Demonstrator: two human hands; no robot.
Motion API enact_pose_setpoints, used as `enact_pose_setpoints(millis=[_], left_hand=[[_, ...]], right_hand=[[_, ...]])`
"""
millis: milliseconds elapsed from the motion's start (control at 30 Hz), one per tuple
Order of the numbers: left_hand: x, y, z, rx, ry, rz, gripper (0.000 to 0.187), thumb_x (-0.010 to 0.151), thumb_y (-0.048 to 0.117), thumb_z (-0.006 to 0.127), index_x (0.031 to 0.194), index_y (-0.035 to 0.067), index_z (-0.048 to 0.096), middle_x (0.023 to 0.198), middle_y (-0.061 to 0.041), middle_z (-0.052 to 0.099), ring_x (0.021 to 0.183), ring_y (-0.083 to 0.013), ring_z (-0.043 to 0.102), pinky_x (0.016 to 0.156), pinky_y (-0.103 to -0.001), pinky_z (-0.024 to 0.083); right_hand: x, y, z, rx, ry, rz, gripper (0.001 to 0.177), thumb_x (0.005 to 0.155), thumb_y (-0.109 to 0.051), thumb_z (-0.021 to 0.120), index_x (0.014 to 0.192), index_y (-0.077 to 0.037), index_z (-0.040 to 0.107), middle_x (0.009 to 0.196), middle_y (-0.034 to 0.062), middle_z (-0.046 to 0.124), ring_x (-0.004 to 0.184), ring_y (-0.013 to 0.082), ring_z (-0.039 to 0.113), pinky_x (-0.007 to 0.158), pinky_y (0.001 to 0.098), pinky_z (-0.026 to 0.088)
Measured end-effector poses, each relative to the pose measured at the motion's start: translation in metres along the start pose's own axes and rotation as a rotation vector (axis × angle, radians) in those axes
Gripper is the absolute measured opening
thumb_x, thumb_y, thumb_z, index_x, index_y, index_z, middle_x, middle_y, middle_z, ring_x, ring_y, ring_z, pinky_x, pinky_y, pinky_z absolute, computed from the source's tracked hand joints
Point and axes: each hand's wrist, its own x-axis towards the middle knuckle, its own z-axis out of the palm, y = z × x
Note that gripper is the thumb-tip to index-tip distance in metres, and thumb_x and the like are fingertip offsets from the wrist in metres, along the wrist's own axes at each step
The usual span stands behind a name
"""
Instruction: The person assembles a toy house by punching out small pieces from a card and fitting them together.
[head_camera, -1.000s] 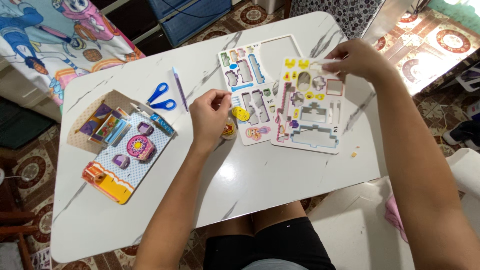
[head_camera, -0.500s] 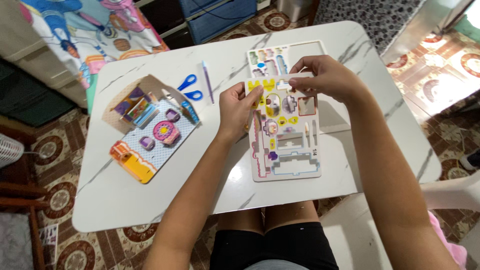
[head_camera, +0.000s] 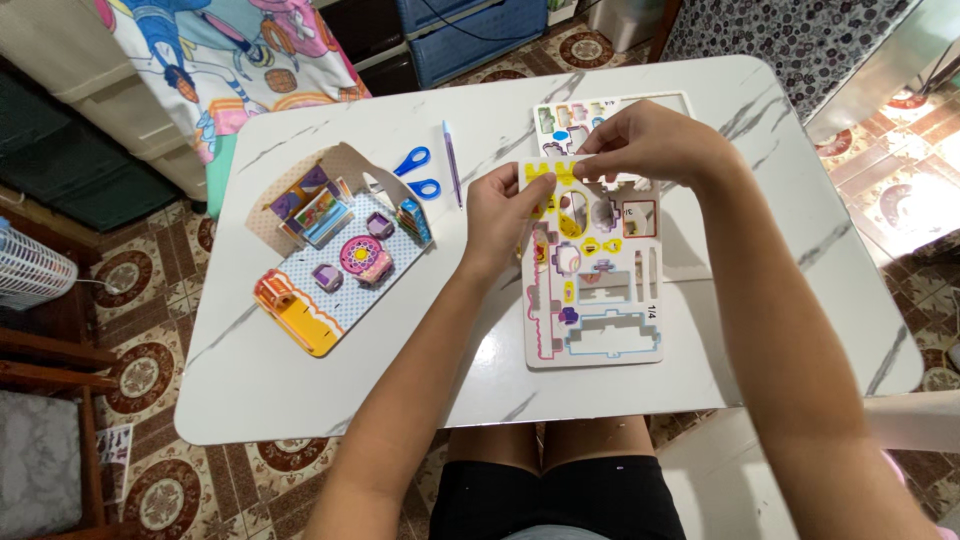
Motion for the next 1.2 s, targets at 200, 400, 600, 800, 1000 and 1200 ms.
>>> enact_pose_setpoints(millis=[200, 400, 600, 800, 1000, 1200], left_hand=[[-0.002, -0.001, 0.001, 0.176, 0.039, 0.041, 0.024, 0.093, 0.010, 0.074, 0.109, -0.008, 0.074, 0.088, -0.011, 0.077, 0.071, -0.0084, 0.068, 0.062, -0.022, 0.054], [-0.007, 0.007, 0.006, 0.179, 0.031, 0.080, 0.023, 0.093, 0.010, 0.072, 0.108, -0.007, 0.072, 0.089, -0.009, 0.077, 0.072, -0.0076, 0.071, 0.063, -0.021, 0.057], [-0.008, 0.008, 0.007, 0.208, 0.038, 0.109, 0.021, 0.093, 0.009, 0.073, 0.106, -0.008, 0.073, 0.087, -0.010, 0.077, 0.071, -0.0077, 0.070, 0.063, -0.021, 0.057], [-0.008, 0.008, 0.006, 0.180, 0.039, 0.097, 0.021, 0.093, 0.009, 0.073, 0.106, -0.008, 0.074, 0.087, -0.010, 0.077, 0.070, -0.0074, 0.069, 0.062, -0.021, 0.056], [-0.004, 0.015, 0.007, 0.095, 0.017, 0.125, 0.024, 0.095, 0.011, 0.073, 0.111, -0.006, 0.072, 0.091, -0.009, 0.077, 0.074, -0.0083, 0.070, 0.065, -0.023, 0.057], [0.001, 0.032, -0.016, 0.162, 0.172, 0.340, 0.032, 0.104, 0.033, 0.052, 0.106, 0.008, 0.072, 0.095, -0.003, 0.078, 0.078, -0.0063, 0.073, 0.069, -0.019, 0.057]], right_hand=[[-0.001, 0.000, 0.004, -0.008, 0.033, 0.044, 0.033, 0.077, -0.022, 0.083, 0.100, 0.001, 0.079, 0.084, 0.0075, 0.076, 0.072, 0.0109, 0.065, 0.066, 0.0244, 0.050], [0.000, 0.002, 0.010, 0.117, 0.043, 0.028, 0.020, 0.075, -0.014, 0.080, 0.089, 0.000, 0.076, 0.081, 0.0060, 0.074, 0.070, 0.0091, 0.062, 0.062, 0.0226, 0.047], [0.007, 0.009, 0.012, 0.190, 0.032, -0.036, 0.010, 0.079, -0.012, 0.074, 0.083, -0.002, 0.074, 0.077, 0.0037, 0.071, 0.065, 0.0056, 0.055, 0.056, 0.0215, 0.040], [0.006, 0.004, 0.014, 0.167, 0.062, 0.000, 0.010, 0.077, -0.011, 0.074, 0.082, -0.003, 0.074, 0.075, 0.0025, 0.071, 0.063, 0.0057, 0.054, 0.055, 0.0219, 0.039], [-0.012, -0.023, -0.006, 0.007, 0.073, -0.017, 0.015, 0.076, -0.016, 0.078, 0.085, -0.004, 0.077, 0.076, 0.0038, 0.071, 0.066, 0.0078, 0.057, 0.057, 0.0218, 0.041], [-0.070, -0.070, -0.047, -0.103, 0.447, -0.437, 0.017, 0.092, -0.018, 0.077, 0.103, -0.005, 0.073, 0.089, 0.0047, 0.071, 0.079, 0.0103, 0.066, 0.072, 0.0261, 0.051]])
